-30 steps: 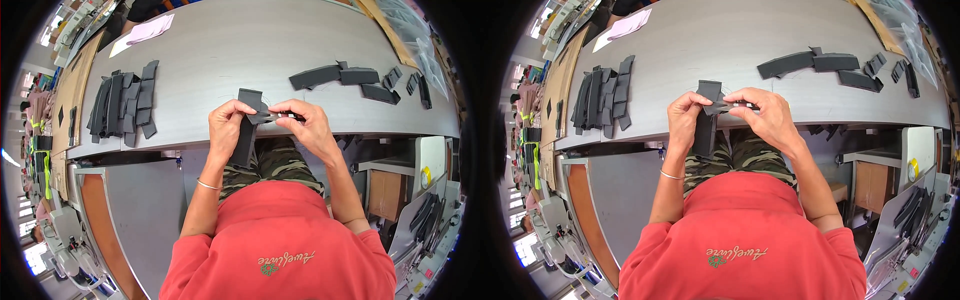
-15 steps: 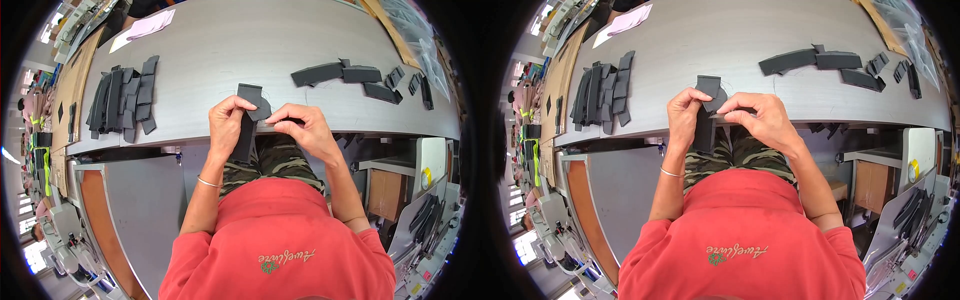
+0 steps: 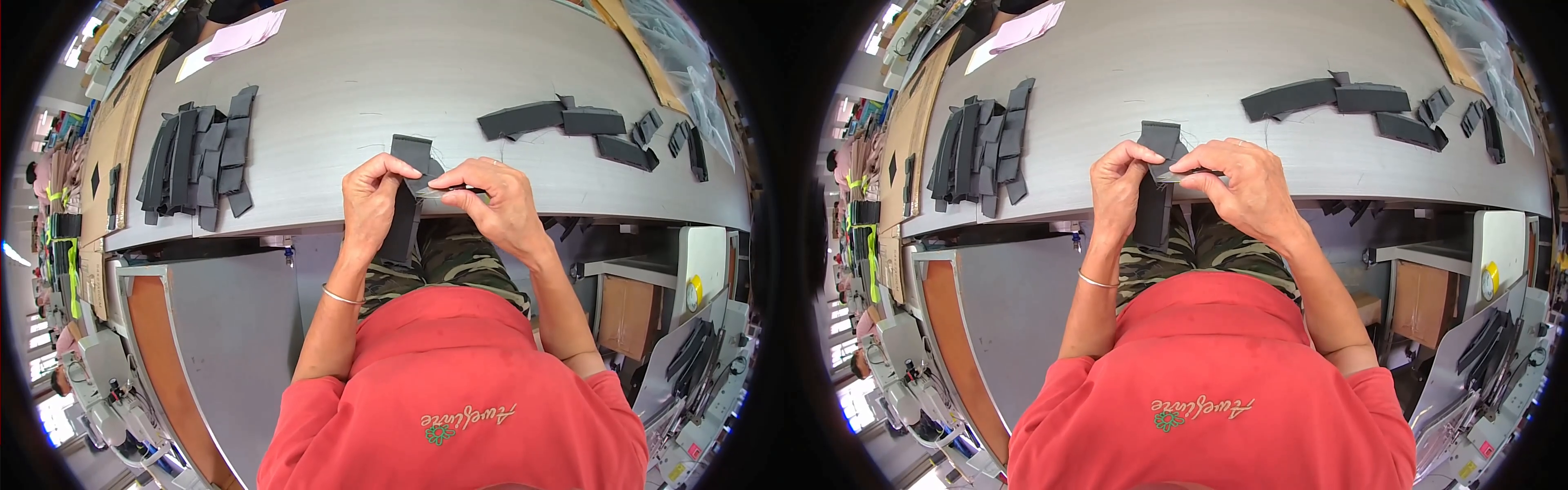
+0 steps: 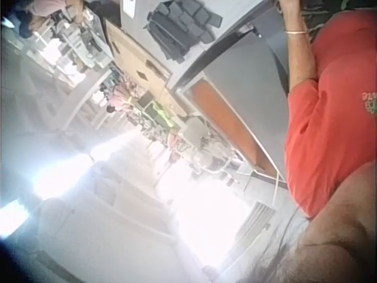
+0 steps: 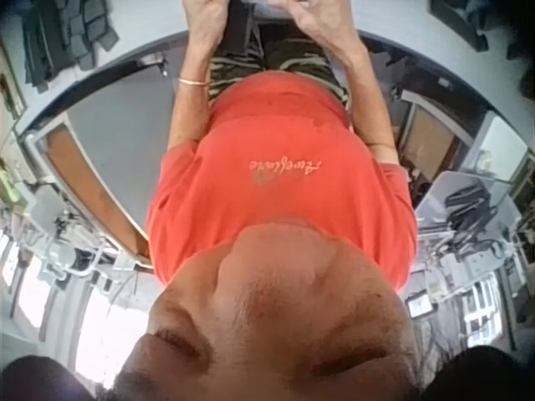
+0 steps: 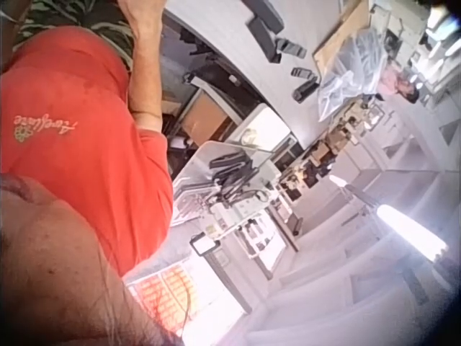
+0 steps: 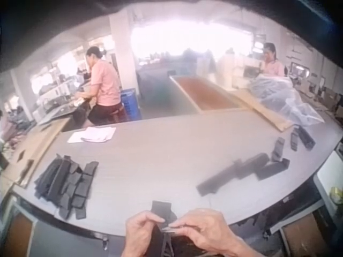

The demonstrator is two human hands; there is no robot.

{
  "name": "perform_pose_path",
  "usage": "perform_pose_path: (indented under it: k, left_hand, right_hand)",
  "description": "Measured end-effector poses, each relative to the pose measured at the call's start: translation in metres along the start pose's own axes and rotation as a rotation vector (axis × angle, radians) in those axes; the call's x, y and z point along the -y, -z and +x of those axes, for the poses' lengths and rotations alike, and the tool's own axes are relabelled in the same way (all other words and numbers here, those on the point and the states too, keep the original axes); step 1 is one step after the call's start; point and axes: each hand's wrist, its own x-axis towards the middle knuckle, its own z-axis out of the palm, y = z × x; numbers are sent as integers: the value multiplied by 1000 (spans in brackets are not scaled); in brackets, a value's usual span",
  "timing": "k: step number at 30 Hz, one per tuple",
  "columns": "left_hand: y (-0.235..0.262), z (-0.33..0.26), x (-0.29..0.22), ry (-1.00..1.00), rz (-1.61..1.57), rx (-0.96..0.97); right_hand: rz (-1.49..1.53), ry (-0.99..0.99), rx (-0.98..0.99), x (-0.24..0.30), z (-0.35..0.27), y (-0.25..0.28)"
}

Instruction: Trimming excess threads from black fabric straps using thread snips in a factory setting.

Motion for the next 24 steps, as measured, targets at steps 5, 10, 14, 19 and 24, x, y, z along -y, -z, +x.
perform_pose_path:
  k: [5,10,14,19,24]
  left_hand:
    - [1,1,-1,-8,11,-4]
    - [2,2,2,9,4,-1]
    - [1,3,1,9,-8,-5]
    - [2,3,2,21,-23,-6]
    - [2,2,4,31,-35,-7]
  right_hand:
    - [-4,-2,3,-1,2,-3]
    - [-21,-4,8,-2,3,-4]
    - [-81,48,-36,-4,3,-4]
    - [-157,99,-66,-6,3,-4]
    - [-173,109,-54,-7,2,-7]
